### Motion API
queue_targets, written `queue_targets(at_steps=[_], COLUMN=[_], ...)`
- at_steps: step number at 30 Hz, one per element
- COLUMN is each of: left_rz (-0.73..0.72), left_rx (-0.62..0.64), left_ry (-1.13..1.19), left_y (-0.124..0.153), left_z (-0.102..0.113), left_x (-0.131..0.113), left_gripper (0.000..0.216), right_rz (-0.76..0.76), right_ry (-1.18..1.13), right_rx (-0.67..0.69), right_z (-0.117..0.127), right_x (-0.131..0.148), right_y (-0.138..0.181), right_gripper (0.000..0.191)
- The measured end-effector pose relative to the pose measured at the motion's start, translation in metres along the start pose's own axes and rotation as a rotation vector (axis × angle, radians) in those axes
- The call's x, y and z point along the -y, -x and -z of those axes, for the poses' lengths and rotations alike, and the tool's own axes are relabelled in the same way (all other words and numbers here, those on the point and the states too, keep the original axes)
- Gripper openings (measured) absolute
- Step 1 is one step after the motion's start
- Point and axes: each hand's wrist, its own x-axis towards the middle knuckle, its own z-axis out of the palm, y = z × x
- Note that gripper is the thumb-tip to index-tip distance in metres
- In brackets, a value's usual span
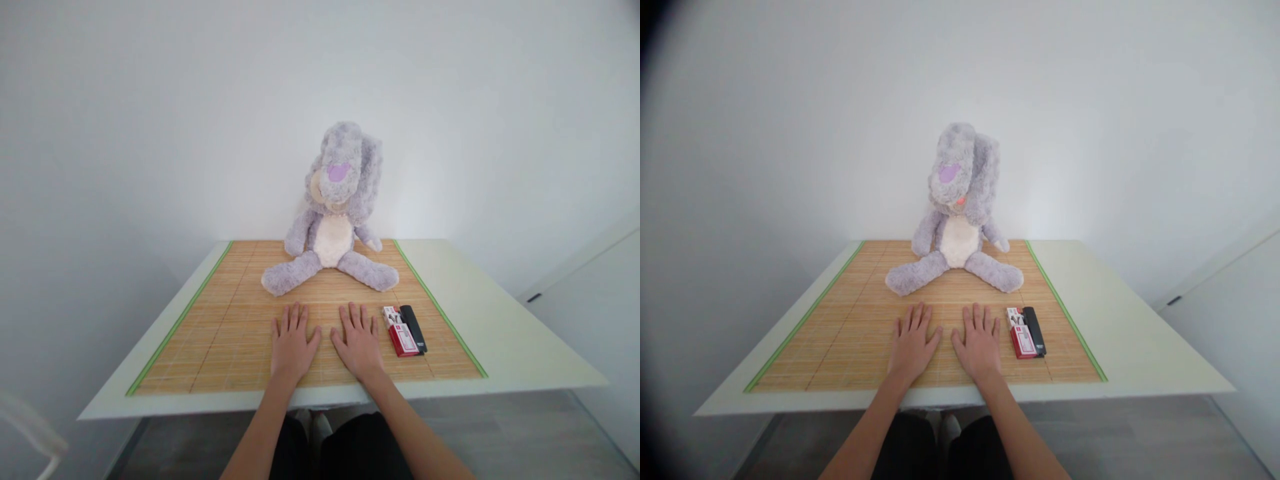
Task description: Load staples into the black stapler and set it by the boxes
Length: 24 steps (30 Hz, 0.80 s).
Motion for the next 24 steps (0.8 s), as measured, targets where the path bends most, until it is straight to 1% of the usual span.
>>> queue_targets(at_steps=[4, 8, 16, 24], left_rz=[0.057, 0.091, 0.084, 0.076], left_rx=[-0.018, -0.016, -0.008, -0.028], left_ry=[0.004, 0.028, 0.043, 0.037], left_y=[0.003, 0.003, 0.003, 0.004], left_z=[-0.003, -0.004, -0.003, -0.005], left_x=[-0.012, -0.021, -0.019, -0.018], left_gripper=[0.065, 0.066, 0.081, 0.08], right_rz=[0.004, 0.008, 0.001, 0.007], right_ry=[-0.005, -0.004, -0.005, -0.018], right_rx=[-0.012, 0.008, 0.041, 0.02], right_z=[0.0, 0.002, 0.002, 0.0], right_x=[0.0, 0.002, 0.001, 0.001], right_y=[0.0, 0.0, -0.001, -0.001], right_gripper=[0.069, 0.069, 0.069, 0.068])
